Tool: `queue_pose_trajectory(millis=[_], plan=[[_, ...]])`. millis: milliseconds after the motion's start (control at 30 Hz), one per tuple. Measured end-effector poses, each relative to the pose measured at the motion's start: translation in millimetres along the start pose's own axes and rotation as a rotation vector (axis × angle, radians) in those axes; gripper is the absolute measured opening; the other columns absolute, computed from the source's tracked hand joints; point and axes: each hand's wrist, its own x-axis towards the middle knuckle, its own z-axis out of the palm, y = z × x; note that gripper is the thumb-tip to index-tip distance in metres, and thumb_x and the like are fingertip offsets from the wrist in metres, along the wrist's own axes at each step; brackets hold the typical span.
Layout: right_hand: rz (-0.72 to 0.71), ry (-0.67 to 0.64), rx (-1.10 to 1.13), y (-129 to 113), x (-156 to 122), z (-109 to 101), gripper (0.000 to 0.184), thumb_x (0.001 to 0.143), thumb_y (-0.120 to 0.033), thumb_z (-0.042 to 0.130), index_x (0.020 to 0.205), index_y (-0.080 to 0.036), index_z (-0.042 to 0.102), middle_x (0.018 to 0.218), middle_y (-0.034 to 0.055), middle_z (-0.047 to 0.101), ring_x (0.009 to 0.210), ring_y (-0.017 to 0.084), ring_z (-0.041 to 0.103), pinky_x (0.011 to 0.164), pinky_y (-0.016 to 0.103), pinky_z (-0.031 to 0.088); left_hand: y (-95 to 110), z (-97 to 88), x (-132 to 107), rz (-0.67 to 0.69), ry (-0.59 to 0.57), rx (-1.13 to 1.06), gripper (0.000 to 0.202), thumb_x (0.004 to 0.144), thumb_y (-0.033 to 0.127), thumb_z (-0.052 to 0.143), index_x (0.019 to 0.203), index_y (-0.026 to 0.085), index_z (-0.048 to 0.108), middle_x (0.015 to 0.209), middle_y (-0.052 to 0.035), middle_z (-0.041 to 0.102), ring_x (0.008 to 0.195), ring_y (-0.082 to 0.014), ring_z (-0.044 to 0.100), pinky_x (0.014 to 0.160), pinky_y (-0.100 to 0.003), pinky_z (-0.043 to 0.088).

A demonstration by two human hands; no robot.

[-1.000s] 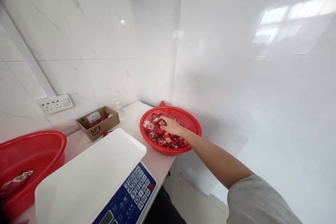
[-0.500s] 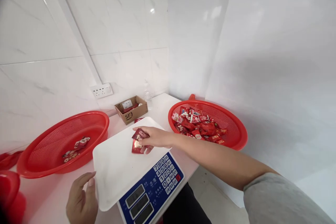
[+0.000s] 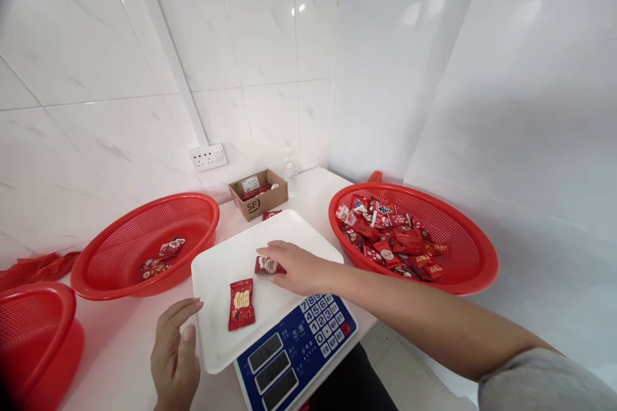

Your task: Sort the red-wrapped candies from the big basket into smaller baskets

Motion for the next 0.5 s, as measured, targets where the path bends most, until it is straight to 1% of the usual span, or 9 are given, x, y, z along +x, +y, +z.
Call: queue_pose_trajectory(millis=[67,133,200,267,300,400,500], plan=[[-0.050,-0.067,-0.206,-10,-6,7,0.052,0.082,-0.026,0.057,0.132,-0.022,0.045,0.146,0.0124,0.030,0.136,0.029,0.020,0.109,0.048,0.019,0,-0.4,0,-0.007,0.006,-0.003,0.022,0.088,0.023,0.041,0.099,0.019,0.060,0.099,-0.0086,0.059,0.093,-0.0224,0.055,0.077,-0.037,0.047],[-0.125,-0.150,-0.323,-19,-9,14,0.048,0.085,-0.037,0.053,0.131,-0.027,0.047,0.148,0.0109,0.028,0.137,0.032,0.013,0.107,0.053,0.016,0,-0.6,1,-0.012,0.008,-0.006,0.023,0.088,0.024,0.040,0.099,0.019,0.060,0.099,-0.0087,0.059,0.093,-0.0227,0.055,0.077,-0.037,0.047],[-0.221,-0.215,-0.383,-24,-10,22,0.045,0.086,-0.044,0.050,0.129,-0.030,0.049,0.147,0.0108,0.029,0.137,0.035,0.011,0.105,0.059,0.012,-1,-0.8,1,-0.013,0.004,-0.004,0.024,0.089,0.024,0.038,0.100,0.019,0.060,0.099,-0.0090,0.058,0.093,-0.0226,0.055,0.078,-0.038,0.047],[-0.288,-0.259,-0.416,-26,-8,27,0.044,0.086,-0.046,0.049,0.128,-0.031,0.050,0.146,0.0108,0.031,0.136,0.037,0.012,0.103,0.062,0.011,-2,-1.0,0,-0.012,0.000,0.001,0.025,0.089,0.023,0.038,0.100,0.018,0.060,0.100,-0.0093,0.058,0.093,-0.0226,0.055,0.078,-0.038,0.047],[-0.299,-0.271,-0.424,-25,-6,29,0.044,0.087,-0.045,0.049,0.129,-0.031,0.049,0.146,0.0104,0.031,0.136,0.038,0.013,0.103,0.062,0.012,-3,-1.1,0,-0.013,-0.002,0.005,0.025,0.089,0.023,0.038,0.100,0.018,0.060,0.100,-0.0094,0.059,0.093,-0.0228,0.055,0.078,-0.038,0.047],[-0.262,-0.260,-0.432,-21,0,27,0.046,0.087,-0.043,0.048,0.131,-0.030,0.046,0.147,0.0095,0.031,0.135,0.036,0.017,0.104,0.059,0.015,-7,-1.3,0,-0.019,-0.013,0.008,0.025,0.088,0.024,0.039,0.099,0.018,0.060,0.100,-0.0097,0.060,0.094,-0.0235,0.056,0.078,-0.038,0.046],[-0.217,-0.161,-0.432,-15,-2,10,0.047,0.088,-0.045,0.046,0.131,-0.026,0.047,0.145,0.0093,0.034,0.136,0.032,0.019,0.107,0.051,0.018,-10,-1.0,-1,-0.050,0.000,-0.002,0.024,0.086,0.025,0.041,0.096,0.019,0.062,0.098,-0.0094,0.061,0.094,-0.0245,0.057,0.080,-0.039,0.045]])
